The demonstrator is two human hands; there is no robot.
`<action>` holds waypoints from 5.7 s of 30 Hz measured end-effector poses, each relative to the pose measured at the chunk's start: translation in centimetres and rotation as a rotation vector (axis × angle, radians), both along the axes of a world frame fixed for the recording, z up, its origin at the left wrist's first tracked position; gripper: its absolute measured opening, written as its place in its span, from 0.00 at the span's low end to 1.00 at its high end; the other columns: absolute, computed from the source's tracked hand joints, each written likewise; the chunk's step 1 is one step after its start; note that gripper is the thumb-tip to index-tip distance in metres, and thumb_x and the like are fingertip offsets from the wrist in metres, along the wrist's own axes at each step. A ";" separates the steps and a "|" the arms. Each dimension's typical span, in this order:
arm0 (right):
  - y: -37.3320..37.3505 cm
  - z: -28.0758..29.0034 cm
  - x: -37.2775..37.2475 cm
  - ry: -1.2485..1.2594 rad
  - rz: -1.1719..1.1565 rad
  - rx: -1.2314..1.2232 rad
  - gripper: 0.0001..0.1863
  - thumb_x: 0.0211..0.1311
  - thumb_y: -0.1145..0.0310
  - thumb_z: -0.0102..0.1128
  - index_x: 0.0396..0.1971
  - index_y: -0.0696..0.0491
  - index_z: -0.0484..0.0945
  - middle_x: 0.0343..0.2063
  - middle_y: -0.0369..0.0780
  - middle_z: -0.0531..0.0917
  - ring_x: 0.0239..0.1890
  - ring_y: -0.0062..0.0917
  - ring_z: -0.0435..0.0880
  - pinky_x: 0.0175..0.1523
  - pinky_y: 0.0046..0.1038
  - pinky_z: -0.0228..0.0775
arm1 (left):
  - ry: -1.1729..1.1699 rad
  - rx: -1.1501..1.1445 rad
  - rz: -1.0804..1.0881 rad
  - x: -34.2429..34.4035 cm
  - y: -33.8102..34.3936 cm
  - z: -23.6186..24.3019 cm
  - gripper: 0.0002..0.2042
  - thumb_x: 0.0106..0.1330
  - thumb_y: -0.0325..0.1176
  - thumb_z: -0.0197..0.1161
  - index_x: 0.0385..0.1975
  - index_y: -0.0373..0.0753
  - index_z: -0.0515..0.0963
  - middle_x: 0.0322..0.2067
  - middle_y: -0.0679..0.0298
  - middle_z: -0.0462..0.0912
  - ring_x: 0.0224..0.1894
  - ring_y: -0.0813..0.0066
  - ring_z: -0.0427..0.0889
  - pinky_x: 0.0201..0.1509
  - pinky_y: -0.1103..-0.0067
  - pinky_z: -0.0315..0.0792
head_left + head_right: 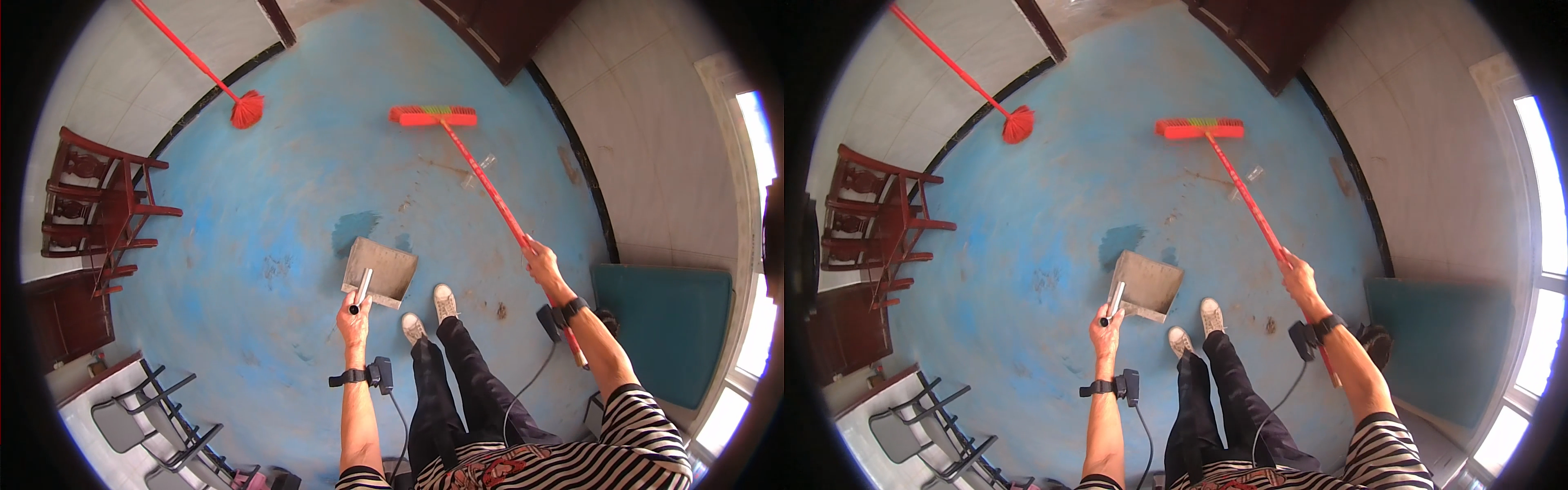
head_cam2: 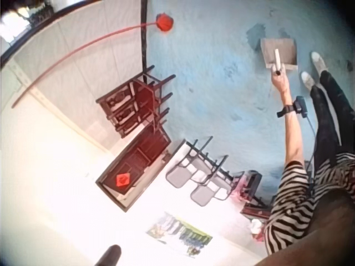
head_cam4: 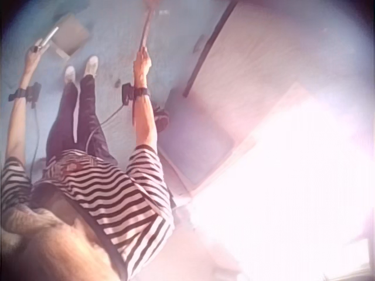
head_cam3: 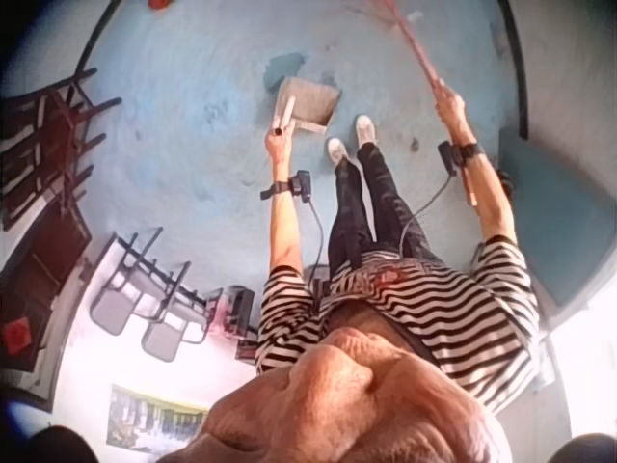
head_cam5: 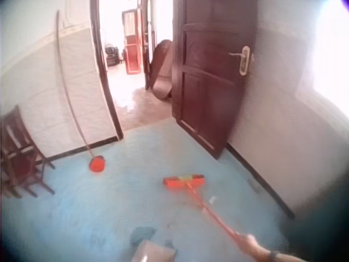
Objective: The person sweeps debris on a blue floor using a red broom and a metal dustpan. They gather dirt into a pile, sweep it into the dustpan, and empty the contents into a nearby trash bin. The person moves around the room to clean different areas, including near a large round table.
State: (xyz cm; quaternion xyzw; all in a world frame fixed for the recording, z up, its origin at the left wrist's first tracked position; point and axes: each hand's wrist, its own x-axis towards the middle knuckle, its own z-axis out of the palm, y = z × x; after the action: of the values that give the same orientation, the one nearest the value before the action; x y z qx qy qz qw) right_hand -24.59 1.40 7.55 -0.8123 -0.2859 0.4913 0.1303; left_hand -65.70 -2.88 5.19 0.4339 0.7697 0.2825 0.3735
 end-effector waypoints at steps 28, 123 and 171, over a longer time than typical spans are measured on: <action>-16.4 20.9 -0.7 0.709 -0.204 -0.394 0.29 0.62 0.57 0.53 0.60 0.52 0.59 0.18 0.31 0.66 0.19 0.11 0.62 0.22 0.15 0.57 | -0.116 -0.047 -0.022 -0.5 -2.5 -0.3 0.11 0.55 0.31 0.64 0.23 0.36 0.67 0.19 0.74 0.62 0.24 0.83 0.59 0.27 0.84 0.59; -3.9 15.4 5.2 0.382 -0.020 -0.058 0.27 0.63 0.59 0.49 0.60 0.53 0.57 0.16 0.32 0.68 0.14 0.15 0.67 0.16 0.20 0.61 | -0.219 -0.119 -0.008 0.0 -3.5 0.2 0.12 0.52 0.23 0.64 0.21 0.37 0.63 0.19 0.73 0.59 0.23 0.82 0.58 0.26 0.85 0.59; -18.8 8.3 2.8 0.436 -0.554 -0.032 0.13 0.63 0.62 0.47 0.43 0.52 0.63 0.11 0.31 0.62 0.08 0.17 0.62 0.12 0.23 0.56 | -0.277 -0.278 -0.069 -1.4 -5.1 0.6 0.13 0.57 0.25 0.61 0.41 0.34 0.70 0.41 0.67 0.73 0.42 0.80 0.69 0.49 0.83 0.62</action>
State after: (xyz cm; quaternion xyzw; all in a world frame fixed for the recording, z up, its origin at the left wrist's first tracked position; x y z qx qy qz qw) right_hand -21.76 -17.40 15.90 -0.7369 -0.0124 0.6037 0.3040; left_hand -67.14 -7.94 5.75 0.3612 0.7273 0.2174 0.5415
